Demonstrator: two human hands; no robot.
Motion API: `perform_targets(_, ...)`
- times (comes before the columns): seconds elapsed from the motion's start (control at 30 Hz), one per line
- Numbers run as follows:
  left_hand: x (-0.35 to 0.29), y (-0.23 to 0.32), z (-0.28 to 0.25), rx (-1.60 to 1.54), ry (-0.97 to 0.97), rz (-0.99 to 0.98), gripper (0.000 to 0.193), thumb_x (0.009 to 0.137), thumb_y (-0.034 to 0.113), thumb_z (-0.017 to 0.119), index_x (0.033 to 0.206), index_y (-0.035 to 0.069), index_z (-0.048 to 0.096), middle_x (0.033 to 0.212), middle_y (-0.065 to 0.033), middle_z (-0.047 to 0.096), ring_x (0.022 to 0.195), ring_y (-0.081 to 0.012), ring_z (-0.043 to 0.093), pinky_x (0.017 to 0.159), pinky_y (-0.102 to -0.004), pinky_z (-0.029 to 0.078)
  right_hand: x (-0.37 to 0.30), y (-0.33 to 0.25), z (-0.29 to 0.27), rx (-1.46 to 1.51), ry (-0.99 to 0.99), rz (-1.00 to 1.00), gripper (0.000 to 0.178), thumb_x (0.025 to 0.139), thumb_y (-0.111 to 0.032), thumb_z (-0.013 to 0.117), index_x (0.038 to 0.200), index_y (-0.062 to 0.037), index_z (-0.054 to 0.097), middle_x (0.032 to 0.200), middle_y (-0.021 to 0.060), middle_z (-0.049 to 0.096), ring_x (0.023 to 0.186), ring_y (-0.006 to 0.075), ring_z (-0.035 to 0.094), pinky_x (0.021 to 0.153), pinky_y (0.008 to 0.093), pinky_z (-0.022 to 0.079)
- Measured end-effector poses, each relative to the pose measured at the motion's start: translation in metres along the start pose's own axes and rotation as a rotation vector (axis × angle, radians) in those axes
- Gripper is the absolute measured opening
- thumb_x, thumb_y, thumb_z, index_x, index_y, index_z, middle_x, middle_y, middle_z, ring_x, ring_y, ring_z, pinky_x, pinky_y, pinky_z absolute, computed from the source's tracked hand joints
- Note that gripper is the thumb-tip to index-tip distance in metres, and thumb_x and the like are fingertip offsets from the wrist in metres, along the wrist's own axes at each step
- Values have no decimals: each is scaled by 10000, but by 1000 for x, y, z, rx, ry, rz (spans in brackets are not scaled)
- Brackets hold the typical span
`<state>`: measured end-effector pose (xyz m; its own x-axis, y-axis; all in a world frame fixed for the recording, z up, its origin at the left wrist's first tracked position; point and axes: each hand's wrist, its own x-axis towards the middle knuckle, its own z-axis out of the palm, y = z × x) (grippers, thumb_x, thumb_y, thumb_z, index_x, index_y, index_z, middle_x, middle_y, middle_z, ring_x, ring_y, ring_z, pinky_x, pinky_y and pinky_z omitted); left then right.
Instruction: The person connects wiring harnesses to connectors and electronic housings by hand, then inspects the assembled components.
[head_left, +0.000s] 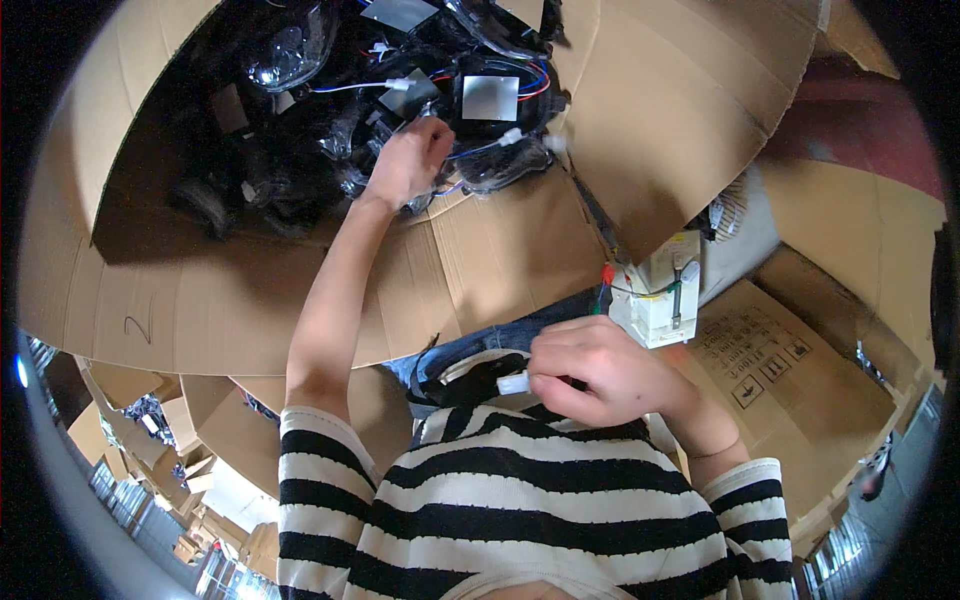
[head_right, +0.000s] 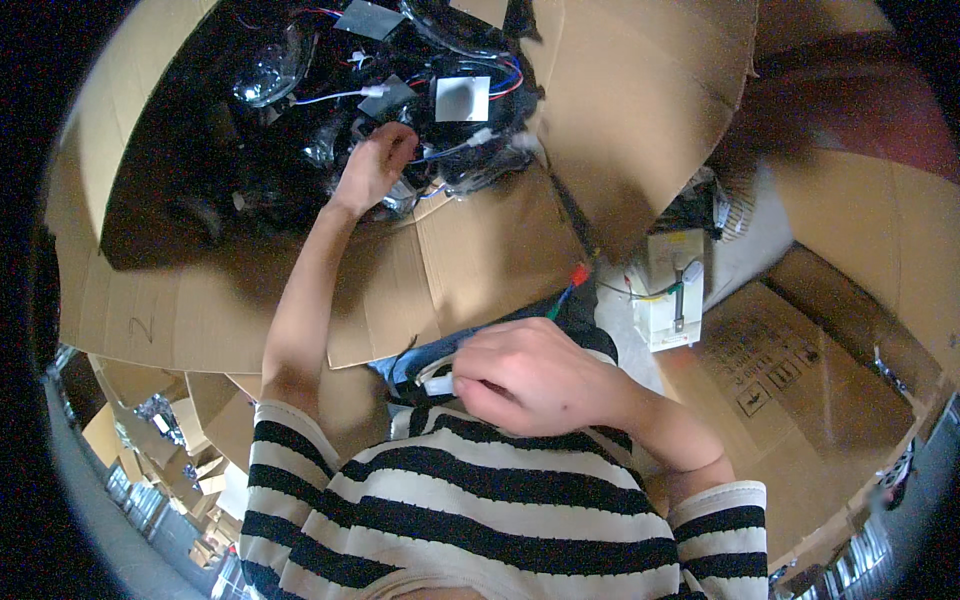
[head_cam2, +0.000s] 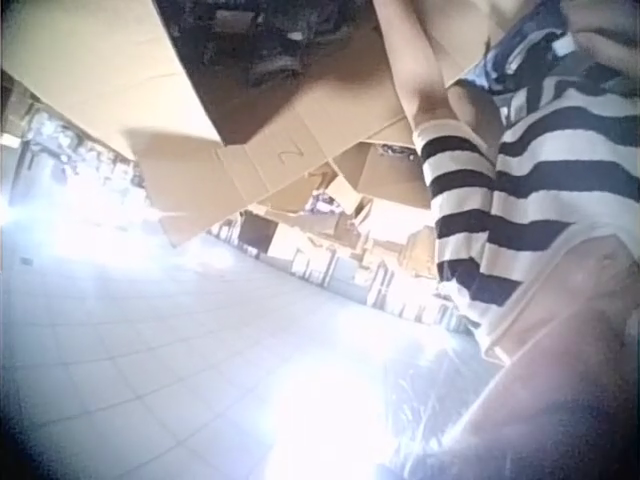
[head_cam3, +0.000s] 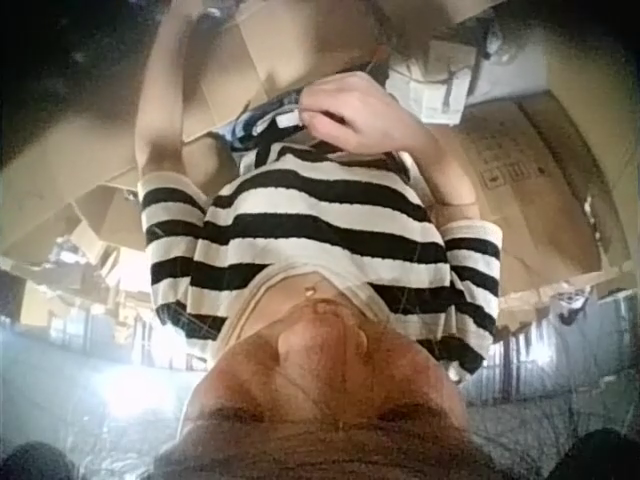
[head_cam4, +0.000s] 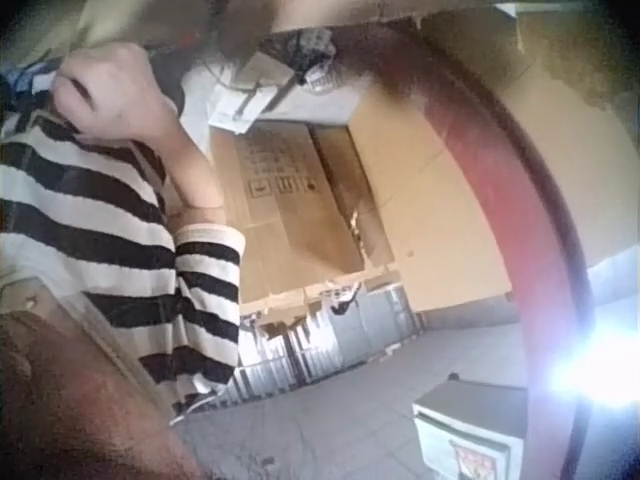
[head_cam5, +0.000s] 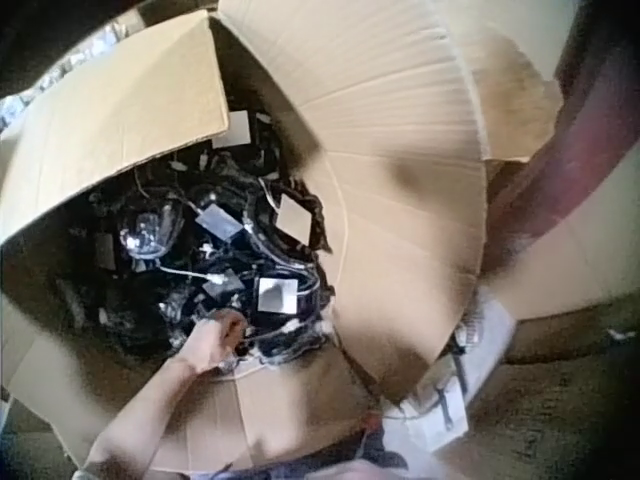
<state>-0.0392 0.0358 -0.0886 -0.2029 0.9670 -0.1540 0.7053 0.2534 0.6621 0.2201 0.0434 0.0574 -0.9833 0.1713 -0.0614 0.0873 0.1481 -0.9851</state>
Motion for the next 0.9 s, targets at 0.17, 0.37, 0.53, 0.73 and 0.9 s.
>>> perform_targets(0.17, 5, -3, 16, 509, -93, 393, 295, 751, 249, 567, 943, 26, 548, 895, -139, 556, 787, -305, 578, 720, -361, 465, 3, -3, 7, -4, 41, -39, 121, 732, -87, 499, 644, -5, 493, 590, 125, 480, 564, 299, 493, 516, 373, 399)
perform_targets(0.37, 5, 10, 13, 546, -395, 146, 198, 807, 173, 438, 830, 37, 580, 816, -160, 599, 826, -310, 574, 745, -396, 451, -1, 4, 11, 69, 49, 12, 125, 737, -91, 497, 646, -6, 497, 593, 126, 484, 571, 300, 497, 525, 374, 403)
perform_targets(0.53, -30, 30, -45, -22, -432, -151, 200, 833, 195, 473, 866, 17, 560, 771, -196, 570, 741, -342, 554, 658, -399, 423, 2, 1, 9, 56, 81, -33, 132, 736, -53, 498, 616, -4, 474, 562, 111, 450, 528, 279, 466, 490, 353, 382)
perform_targets(0.73, -85, 52, -53, -140, -175, 69, 272, 875, 167, 409, 1115, 47, 449, 840, -192, 530, 706, -341, 560, 600, -391, 451, 10, -2, 3, 25, 67, -17, 132, 726, -40, 496, 604, -5, 461, 549, 103, 427, 504, 267, 442, 463, 341, 350)
perform_targets(0.9, -116, 85, -50, 11, -62, 166, 447, 792, 74, 508, 1226, 99, 401, 871, -136, 539, 669, -299, 571, 581, -368, 497, 18, -5, 7, 40, 157, 3, 125, 736, -34, 494, 619, 1, 466, 546, 89, 420, 476, 238, 422, 448, 330, 321)
